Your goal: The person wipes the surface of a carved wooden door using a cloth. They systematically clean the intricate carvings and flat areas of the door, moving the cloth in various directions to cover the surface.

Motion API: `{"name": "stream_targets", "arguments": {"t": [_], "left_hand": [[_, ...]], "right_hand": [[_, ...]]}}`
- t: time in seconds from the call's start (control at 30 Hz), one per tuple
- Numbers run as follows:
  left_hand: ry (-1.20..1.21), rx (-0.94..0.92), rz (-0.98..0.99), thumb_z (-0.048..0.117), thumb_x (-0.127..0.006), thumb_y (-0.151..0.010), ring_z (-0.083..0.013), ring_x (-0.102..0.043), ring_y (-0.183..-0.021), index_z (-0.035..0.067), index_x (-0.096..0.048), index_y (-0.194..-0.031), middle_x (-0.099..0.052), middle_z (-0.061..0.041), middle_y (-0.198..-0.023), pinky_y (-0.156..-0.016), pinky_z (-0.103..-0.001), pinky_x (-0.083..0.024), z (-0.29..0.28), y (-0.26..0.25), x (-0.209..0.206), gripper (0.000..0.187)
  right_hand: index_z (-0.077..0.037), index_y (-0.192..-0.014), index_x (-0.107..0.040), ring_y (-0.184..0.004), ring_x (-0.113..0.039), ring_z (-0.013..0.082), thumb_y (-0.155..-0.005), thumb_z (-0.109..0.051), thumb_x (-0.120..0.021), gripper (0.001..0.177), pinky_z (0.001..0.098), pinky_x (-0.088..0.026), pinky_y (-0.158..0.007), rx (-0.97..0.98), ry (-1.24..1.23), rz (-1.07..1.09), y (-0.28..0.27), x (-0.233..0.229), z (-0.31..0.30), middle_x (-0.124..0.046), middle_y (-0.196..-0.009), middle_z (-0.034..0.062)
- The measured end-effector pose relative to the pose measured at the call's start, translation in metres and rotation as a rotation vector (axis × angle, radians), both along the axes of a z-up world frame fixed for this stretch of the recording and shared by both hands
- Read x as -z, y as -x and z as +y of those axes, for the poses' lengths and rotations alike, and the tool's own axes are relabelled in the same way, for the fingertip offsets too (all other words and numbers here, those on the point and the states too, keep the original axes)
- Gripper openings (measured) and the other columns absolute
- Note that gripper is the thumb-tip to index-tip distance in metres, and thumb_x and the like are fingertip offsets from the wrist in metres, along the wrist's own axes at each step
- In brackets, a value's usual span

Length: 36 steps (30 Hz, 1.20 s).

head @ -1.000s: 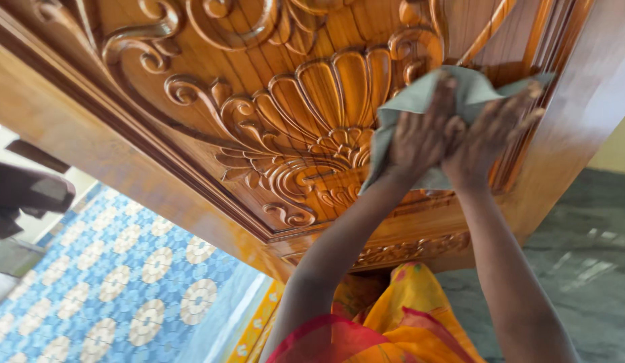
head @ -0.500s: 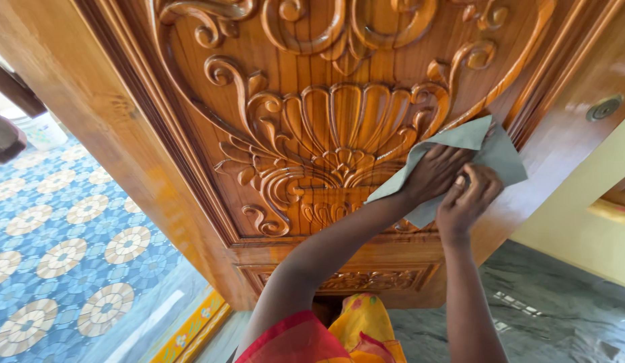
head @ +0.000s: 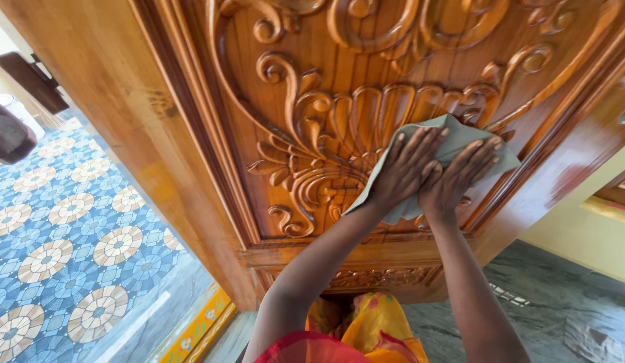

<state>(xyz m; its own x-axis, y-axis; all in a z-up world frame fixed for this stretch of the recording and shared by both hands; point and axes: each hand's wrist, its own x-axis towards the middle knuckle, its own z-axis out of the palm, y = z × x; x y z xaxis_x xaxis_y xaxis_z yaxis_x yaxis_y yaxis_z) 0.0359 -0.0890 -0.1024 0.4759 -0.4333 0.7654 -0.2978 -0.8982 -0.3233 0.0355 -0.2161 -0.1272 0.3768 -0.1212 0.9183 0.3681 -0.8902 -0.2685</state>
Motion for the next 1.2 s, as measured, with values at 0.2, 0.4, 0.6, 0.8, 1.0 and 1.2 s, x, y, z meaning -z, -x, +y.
{"name": "stream_targets", "arguments": {"t": [0.2,0.4,0.6,0.8,1.0,1.2], "left_hand": [[0.100,-0.028,0.099,0.040,-0.027,-0.114,-0.0169,-0.019,-0.162,0.018,-0.023,-0.169,-0.022,0.000,-0.175,-0.131,-0.047,-0.007,0.064,0.028,-0.020,0.059],[0.207,-0.102,0.038,0.044,-0.027,-0.114,-0.0185,-0.020,-0.161,0.016,-0.028,-0.168,-0.024,-0.002,-0.174,-0.130,-0.048,-0.010,0.116,0.034,-0.020,0.060],[0.317,-0.110,-0.024,0.047,-0.018,-0.113,-0.0207,-0.016,-0.160,0.014,-0.027,-0.166,-0.020,-0.006,-0.173,-0.131,-0.049,-0.003,0.168,0.028,-0.005,0.063],[0.373,-0.236,-0.034,0.048,-0.012,-0.111,-0.0245,-0.012,-0.160,0.011,-0.024,-0.165,-0.018,-0.011,-0.173,-0.129,-0.049,0.001,0.217,0.029,0.003,0.067],[0.465,-0.242,0.014,0.047,-0.022,-0.110,-0.0308,-0.014,-0.160,0.004,-0.030,-0.162,-0.021,-0.017,-0.171,-0.131,-0.051,-0.005,0.254,0.054,0.005,0.068],[0.471,-0.251,-0.018,0.042,-0.034,-0.109,-0.0425,-0.016,-0.158,-0.008,-0.031,-0.158,-0.023,-0.030,-0.167,-0.130,-0.054,-0.009,0.231,0.074,-0.002,0.070]], "right_hand": [[0.004,-0.166,0.005,-0.164,0.006,0.0431,-0.114,-0.057,-0.016,0.082,0.0580,0.006,-0.130,0.023,0.093,-0.013,0.008,-0.015,0.055,0.006,-0.173,0.0297],[-0.005,-0.168,0.010,-0.161,0.008,0.0363,-0.113,-0.060,-0.011,0.081,0.0553,0.003,-0.133,0.030,0.162,-0.119,0.005,-0.025,0.110,0.010,-0.175,0.0231],[-0.005,-0.167,0.010,-0.164,0.008,0.0381,-0.113,-0.060,-0.009,0.080,0.0582,0.002,-0.136,0.029,0.222,-0.127,0.006,-0.031,0.157,0.011,-0.174,0.0227],[-0.004,-0.167,0.005,-0.163,0.003,0.0401,-0.112,-0.058,-0.005,0.078,0.0594,0.003,-0.135,0.025,0.283,-0.175,0.010,-0.036,0.207,0.005,-0.173,0.0245],[0.004,-0.162,-0.019,-0.158,-0.010,0.0421,-0.113,-0.056,-0.012,0.079,0.0632,-0.002,-0.128,-0.128,0.453,0.019,0.021,-0.031,0.228,-0.012,-0.169,0.0291],[-0.015,-0.165,-0.029,-0.159,-0.013,0.0290,-0.110,-0.059,-0.025,0.071,0.0517,-0.010,-0.130,-0.071,0.939,-0.061,0.025,-0.030,0.181,-0.019,-0.172,0.0099]]}}
